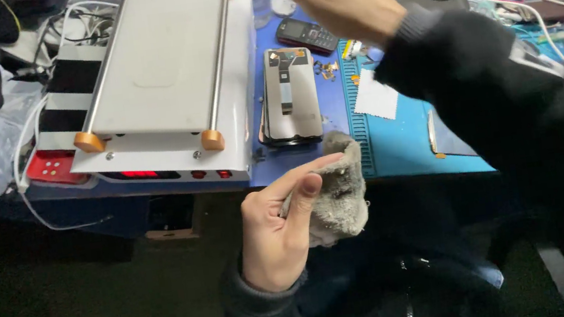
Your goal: Cleaning a smartphone display panel using a cleaning cloth and liquid solution on a repair workbench.
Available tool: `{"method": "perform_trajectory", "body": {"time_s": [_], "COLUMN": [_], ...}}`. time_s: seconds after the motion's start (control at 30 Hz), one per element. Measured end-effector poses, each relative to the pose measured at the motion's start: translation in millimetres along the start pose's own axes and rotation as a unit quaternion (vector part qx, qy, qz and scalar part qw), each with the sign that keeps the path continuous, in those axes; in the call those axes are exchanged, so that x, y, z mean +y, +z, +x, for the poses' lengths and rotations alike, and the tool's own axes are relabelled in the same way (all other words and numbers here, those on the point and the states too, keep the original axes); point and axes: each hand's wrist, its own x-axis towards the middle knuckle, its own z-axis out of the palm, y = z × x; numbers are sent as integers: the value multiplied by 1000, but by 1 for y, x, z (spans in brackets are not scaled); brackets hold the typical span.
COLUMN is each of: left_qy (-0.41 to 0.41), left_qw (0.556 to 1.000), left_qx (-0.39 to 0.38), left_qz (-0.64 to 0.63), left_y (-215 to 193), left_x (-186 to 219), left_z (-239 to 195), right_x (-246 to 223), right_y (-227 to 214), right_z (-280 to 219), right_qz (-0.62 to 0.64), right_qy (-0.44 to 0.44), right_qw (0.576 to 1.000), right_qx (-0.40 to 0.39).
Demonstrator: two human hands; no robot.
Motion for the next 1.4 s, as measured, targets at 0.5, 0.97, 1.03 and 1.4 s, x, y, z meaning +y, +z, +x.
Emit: {"method": "perform_trajectory", "body": {"time_s": [0.5, 0.97, 1.03, 1.4], "left_qy": [-71, -208, -187, 37], "left_qw": [984, 945, 933, 927], "left_qx": [-153, -196, -201, -305], "left_qz": [61, -160, -233, 215], "left_y": [83, 206, 213, 233], "left_x": [-43, -136, -127, -134], "left_z": [0, -27, -19, 8], "right_x": [-191, -166, -162, -132], "right_y": [-53, -84, -79, -94], "right_z": [-278, -336, -348, -361], "right_qz": [167, 425, 479, 242], "right_qy": [386, 266, 285, 239], "right_qw": [907, 850, 803, 896], "right_qx": [-19, 162, 212, 284]}}
